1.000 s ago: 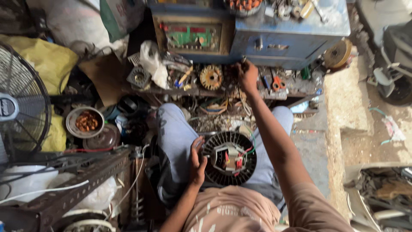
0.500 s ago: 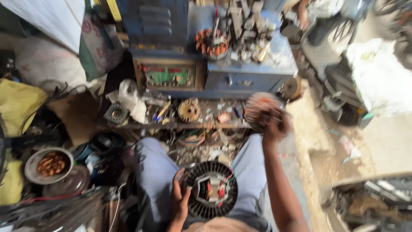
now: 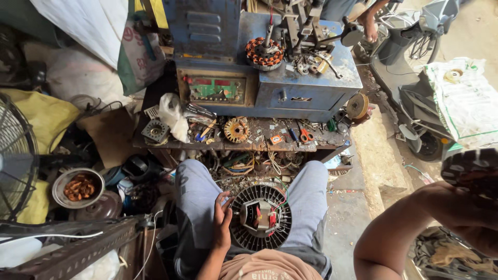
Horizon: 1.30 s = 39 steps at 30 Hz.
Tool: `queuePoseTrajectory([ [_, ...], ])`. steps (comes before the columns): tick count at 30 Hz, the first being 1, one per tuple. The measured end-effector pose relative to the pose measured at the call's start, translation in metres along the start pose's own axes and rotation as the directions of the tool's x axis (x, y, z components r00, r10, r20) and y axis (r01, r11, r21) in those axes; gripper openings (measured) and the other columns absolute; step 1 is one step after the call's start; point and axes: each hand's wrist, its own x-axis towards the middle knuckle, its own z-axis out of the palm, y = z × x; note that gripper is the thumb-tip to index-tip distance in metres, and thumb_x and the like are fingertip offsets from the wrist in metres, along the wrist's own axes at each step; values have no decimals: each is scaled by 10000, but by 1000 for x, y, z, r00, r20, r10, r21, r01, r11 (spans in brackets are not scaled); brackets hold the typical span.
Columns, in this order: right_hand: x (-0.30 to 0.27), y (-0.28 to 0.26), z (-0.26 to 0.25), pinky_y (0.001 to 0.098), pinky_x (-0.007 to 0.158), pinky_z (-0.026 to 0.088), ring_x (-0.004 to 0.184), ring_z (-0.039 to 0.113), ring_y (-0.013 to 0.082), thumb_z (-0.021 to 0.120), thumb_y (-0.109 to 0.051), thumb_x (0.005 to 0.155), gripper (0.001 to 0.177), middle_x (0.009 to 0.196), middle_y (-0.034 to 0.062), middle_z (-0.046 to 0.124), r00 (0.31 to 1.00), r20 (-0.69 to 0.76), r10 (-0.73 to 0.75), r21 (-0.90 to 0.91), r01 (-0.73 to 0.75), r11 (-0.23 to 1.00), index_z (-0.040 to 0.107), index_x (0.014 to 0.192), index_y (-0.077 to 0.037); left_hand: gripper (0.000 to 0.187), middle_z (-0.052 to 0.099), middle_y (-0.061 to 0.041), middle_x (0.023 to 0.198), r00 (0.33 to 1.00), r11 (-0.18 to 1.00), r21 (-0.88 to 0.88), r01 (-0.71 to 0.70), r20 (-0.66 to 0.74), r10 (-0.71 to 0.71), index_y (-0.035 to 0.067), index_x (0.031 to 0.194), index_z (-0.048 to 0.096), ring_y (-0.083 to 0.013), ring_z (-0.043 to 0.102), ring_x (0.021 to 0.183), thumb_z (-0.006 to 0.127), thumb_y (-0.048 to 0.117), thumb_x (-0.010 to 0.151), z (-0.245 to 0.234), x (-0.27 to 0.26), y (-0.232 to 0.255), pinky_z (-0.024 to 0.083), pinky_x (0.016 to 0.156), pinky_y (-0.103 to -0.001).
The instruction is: The person sits on the floor and works on an electric motor stator, manipulating copper windings and connecting wires. They handle a motor housing and a small electrical component with red and green wires, assembling parts on their lap in a cluttered workshop environment.
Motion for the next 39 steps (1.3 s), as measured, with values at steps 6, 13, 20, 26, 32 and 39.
queuePoseTrajectory([
  [6,2,-28,44,376,636,614,702,679,216,567,-175,1094,203,962,166,725,996,88,23,-43,-19,999,613,1117,21,661,471,-141,1493,1000,1000,-11,7,-27,-7,69,1486,422,-284,486,1389,583,447,968,-1,1,1,296,1172,-432],
  [13,10,-72,116,357,583,540,657,619,181,515,-180,1081,214,863,111,663,982,187,19,-50,-9,999,544,958,-7,665,475,-149,1481,1000,1000,-13,-3,-29,2,65,1478,430,-294,495,1385,586,468,973,-2,0,3,298,1178,-443],
  [20,8,-80,113,321,611,554,693,640,177,485,-195,1111,253,899,134,679,966,252,58,-10,-58,998,543,972,8,676,480,-153,1474,999,999,-45,0,-32,-1,54,1471,433,-300,493,1383,614,457,959,1,0,8,305,1176,-446],
  [26,-4,-65,96,402,866,574,967,652,217,537,-201,1049,225,1084,139,664,939,218,265,15,-274,962,580,1152,-6,680,491,-149,1475,999,1000,-6,17,-51,-17,36,1471,436,-305,500,1373,606,461,969,-1,-1,3,331,1170,-430],
  [32,-39,-69,116,443,972,558,1094,654,267,460,-318,1062,356,1208,140,670,289,233,929,203,-948,244,604,1248,-51,707,481,-147,1482,999,997,-77,-28,-23,27,17,1495,400,-303,486,1350,608,444,971,-3,-3,-2,329,1150,-429],
  [39,-55,-108,108,473,1054,550,1202,662,307,395,-437,1062,485,1316,137,684,-486,256,836,429,-717,-549,637,1325,-108,705,475,-160,1485,999,999,-39,21,-36,-22,11,1492,397,-308,486,1366,601,449,978,0,-3,11,327,1159,-425],
])
